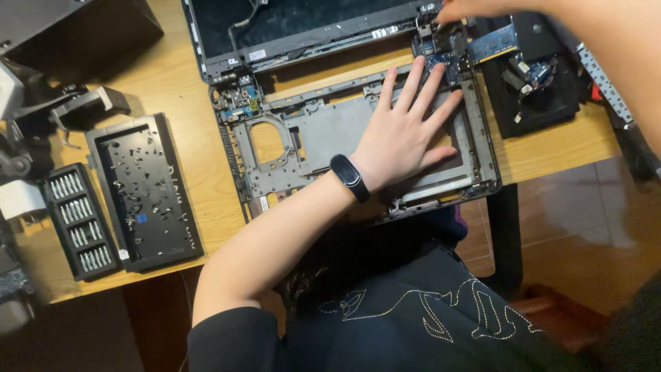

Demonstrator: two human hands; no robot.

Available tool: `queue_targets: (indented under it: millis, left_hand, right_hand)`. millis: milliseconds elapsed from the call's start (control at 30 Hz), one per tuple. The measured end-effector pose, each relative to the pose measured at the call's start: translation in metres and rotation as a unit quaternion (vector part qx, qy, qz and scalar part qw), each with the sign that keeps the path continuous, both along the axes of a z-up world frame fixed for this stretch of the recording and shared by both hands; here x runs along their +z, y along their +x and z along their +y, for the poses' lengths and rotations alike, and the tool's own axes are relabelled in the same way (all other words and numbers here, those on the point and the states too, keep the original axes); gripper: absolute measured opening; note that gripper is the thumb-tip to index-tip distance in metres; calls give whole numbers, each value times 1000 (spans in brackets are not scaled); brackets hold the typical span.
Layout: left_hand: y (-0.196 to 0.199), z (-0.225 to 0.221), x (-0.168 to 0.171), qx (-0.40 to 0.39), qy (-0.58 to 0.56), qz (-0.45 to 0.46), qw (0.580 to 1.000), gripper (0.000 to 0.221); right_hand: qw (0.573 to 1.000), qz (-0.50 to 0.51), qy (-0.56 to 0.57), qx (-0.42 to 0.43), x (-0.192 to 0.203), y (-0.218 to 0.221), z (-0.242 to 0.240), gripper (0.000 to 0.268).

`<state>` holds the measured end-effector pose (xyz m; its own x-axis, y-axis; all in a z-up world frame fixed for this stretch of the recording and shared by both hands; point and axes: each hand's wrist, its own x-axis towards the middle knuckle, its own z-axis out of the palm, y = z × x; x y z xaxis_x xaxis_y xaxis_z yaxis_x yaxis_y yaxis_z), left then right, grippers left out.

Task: The person uses a screwdriver to remove screws from a laptop chassis, placing them into a tray. They then disconnect cables and lift a small circuit board from the chassis before using the screwdriver to unscrew and pry components near the hinge.

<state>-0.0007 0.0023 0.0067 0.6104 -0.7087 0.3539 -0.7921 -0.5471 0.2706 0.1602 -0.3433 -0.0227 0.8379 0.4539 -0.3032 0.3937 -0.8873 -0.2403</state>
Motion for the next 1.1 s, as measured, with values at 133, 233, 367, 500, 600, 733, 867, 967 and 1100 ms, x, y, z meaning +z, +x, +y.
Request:
queue_targets:
  millis: [133,233,367,500,600,733,867,967,1100]
  left_hand:
    - [0,-1,2,3,-3,-15,1000,77]
    - [0,-1,2,9,-2,-17,1000,76]
    - [-1,0,3,16,-6,-20,1000,76]
    - [-1,-1,2,18,-3,-22,1000,75]
    - [-1,-1,2,18,-6,-21,1000,76]
    - [0,0,2,17,-11,-25,999,76]
    - [-2,1,1,13,-8,-16,1000,76]
    - [-2,-1,0,7,-26,-20,999,75]
    - [-1,0,3,12,-25,-20,999,75]
  right_hand:
    - [981,-133,-31,140,80,11,119,45]
    - [988,-19,-152,-9,134,-12,157,19]
    - [957,-63,-274,68,165,-25,174,29]
    - [982,3,-187,25,170,-26,175,26]
    - [980,2,-198,2,169,-27,178,25]
    - [974,-60,-218,12,161,-23,177,34]
    - [989,-24,-140,46,154,-16,171,39]
    - [982,-1,-189,12,160,-20,175,20]
    - [976,-18,-215,12,168,-27,183,28]
